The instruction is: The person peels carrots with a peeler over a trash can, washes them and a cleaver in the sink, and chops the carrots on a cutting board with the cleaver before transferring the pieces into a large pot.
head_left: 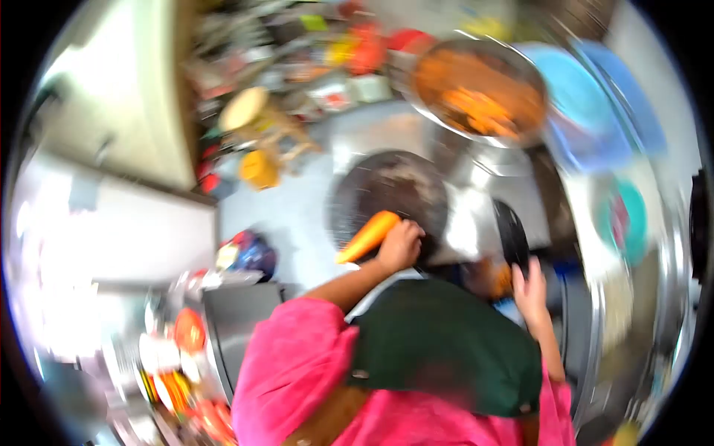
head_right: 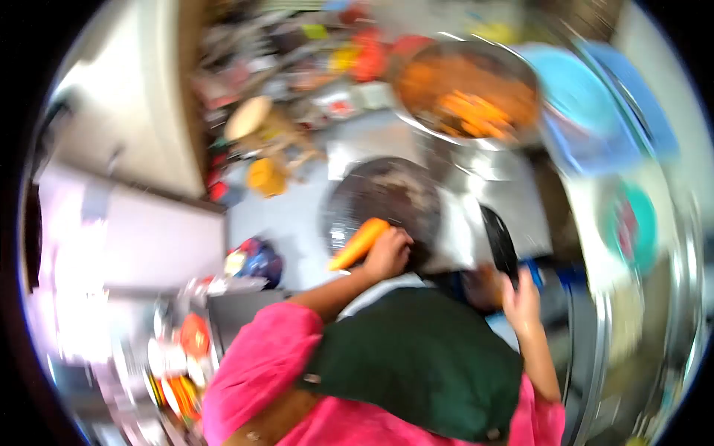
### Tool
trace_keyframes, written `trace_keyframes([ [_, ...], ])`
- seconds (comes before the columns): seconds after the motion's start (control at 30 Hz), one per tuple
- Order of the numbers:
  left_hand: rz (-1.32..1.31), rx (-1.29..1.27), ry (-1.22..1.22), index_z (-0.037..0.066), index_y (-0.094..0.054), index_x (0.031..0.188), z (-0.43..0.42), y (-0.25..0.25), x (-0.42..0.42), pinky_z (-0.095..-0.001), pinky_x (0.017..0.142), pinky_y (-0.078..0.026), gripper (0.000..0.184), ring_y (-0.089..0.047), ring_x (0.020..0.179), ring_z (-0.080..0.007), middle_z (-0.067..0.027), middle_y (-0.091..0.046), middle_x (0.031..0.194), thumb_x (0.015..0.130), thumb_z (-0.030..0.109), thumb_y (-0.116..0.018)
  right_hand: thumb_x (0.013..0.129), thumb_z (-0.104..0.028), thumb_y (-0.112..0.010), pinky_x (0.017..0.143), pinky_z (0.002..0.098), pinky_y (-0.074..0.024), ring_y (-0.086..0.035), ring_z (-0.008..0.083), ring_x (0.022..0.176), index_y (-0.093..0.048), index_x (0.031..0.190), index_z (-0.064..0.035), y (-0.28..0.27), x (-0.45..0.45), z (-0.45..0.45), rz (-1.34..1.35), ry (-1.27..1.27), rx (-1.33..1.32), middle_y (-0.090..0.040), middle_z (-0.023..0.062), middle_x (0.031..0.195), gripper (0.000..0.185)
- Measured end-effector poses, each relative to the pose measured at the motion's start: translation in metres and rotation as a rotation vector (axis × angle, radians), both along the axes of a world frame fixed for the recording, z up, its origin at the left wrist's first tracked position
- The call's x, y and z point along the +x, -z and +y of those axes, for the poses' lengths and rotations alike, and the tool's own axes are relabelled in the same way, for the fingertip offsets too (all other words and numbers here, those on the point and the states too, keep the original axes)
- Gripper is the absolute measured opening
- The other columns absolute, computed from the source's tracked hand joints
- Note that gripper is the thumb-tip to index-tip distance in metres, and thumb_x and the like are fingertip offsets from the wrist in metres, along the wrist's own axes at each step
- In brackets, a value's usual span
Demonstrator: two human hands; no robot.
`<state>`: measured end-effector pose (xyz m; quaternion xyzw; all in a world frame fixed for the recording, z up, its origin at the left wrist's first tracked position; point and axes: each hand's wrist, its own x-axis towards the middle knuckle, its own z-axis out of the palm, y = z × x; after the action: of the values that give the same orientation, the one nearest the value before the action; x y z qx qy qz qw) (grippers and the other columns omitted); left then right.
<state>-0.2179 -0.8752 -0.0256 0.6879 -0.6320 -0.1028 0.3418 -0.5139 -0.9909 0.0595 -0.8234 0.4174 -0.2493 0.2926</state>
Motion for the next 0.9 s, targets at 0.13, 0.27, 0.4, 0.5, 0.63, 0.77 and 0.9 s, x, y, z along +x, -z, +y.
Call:
trace_keyframes([
  [0.13,-0.174,0.371,-0.635,0.01,-0.051,0.096,0.085,-0.005,0.042,-0.0458,0.073,-0.043,0.039,-0.051,0.089,-0.0333,-0.0132,-0.052,0.093,0.063,0.019,-0.071,0.083,-0.015,-0.053,0.066,0.0459,-0.0432,-0.055,0.0433,0.079,-0.047,0.101,0.0006,0.027,0.058,-0.013,0.121,-0.397,0.205,-0.057,0.0264,0.087,0.025],
  [0.27,0.022,0.311,-0.574,0.009,-0.05,0.088,0.09,0.009,0.042,-0.0417,0.076,-0.043,0.034,-0.05,0.091,-0.0316,-0.0113,-0.051,0.093,0.062,0.016,-0.071,0.083,-0.018,-0.051,0.065,0.0485,-0.0416,-0.052,0.0453,0.078,-0.044,0.102,-0.0004,0.022,0.131,-0.003,0.105,-0.696,0.041,-0.056,0.0265,0.085,0.027],
  [0.4,0.128,0.103,-0.646,0.004,-0.053,0.078,0.057,0.005,0.038,-0.0422,0.073,-0.043,0.03,-0.053,0.084,-0.0332,-0.014,-0.054,0.084,0.058,0.013,-0.073,0.083,-0.022,-0.05,0.072,0.0481,-0.0435,-0.054,0.0427,0.085,-0.044,0.108,-0.0026,0.03,0.19,0.005,0.234,-0.773,-0.058,-0.056,0.0243,0.094,0.032],
  [0.5,0.139,0.156,-0.751,0.006,-0.058,0.073,0.055,0.016,0.037,-0.0419,0.069,-0.044,0.025,-0.055,0.079,-0.0322,-0.0138,-0.057,0.079,0.058,0.016,-0.074,0.083,-0.024,-0.05,0.076,0.045,-0.0436,-0.054,0.0401,0.091,-0.045,0.109,-0.0035,0.0,0.208,0.019,0.356,-0.691,0.027,-0.056,0.0229,0.098,0.033],
  [0.63,0.087,0.088,-0.69,0.006,-0.06,0.083,0.071,0.024,0.041,-0.039,0.072,-0.045,0.03,-0.055,0.081,-0.03,-0.0112,-0.057,0.082,0.06,0.019,-0.075,0.084,-0.023,-0.048,0.069,0.0477,-0.045,-0.057,0.04,0.08,-0.042,0.092,-0.0027,0.007,0.205,0.018,0.415,-0.746,-0.043,-0.058,0.0221,0.085,0.022],
  [0.77,0.212,0.185,-0.644,0.004,-0.059,0.084,0.069,0.012,0.045,-0.0375,0.074,-0.044,0.029,-0.054,0.085,-0.0304,-0.0122,-0.056,0.085,0.063,0.017,-0.074,0.084,-0.02,-0.048,0.066,0.047,-0.0459,-0.058,0.0387,0.077,-0.042,0.089,-0.0015,0.001,0.207,0.022,0.523,-0.76,-0.049,-0.058,0.0212,0.082,0.02],
  [0.9,0.204,0.237,-0.596,0.004,-0.057,0.079,0.066,0.004,0.052,-0.0387,0.072,-0.044,0.026,-0.053,0.083,-0.0309,-0.0122,-0.054,0.083,0.065,0.017,-0.073,0.084,-0.018,-0.048,0.066,0.0465,-0.0461,-0.058,0.0387,0.076,-0.042,0.088,-0.0013,-0.005,0.212,0.031,0.56,-0.716,-0.055,-0.058,0.0219,0.082,0.018],
])
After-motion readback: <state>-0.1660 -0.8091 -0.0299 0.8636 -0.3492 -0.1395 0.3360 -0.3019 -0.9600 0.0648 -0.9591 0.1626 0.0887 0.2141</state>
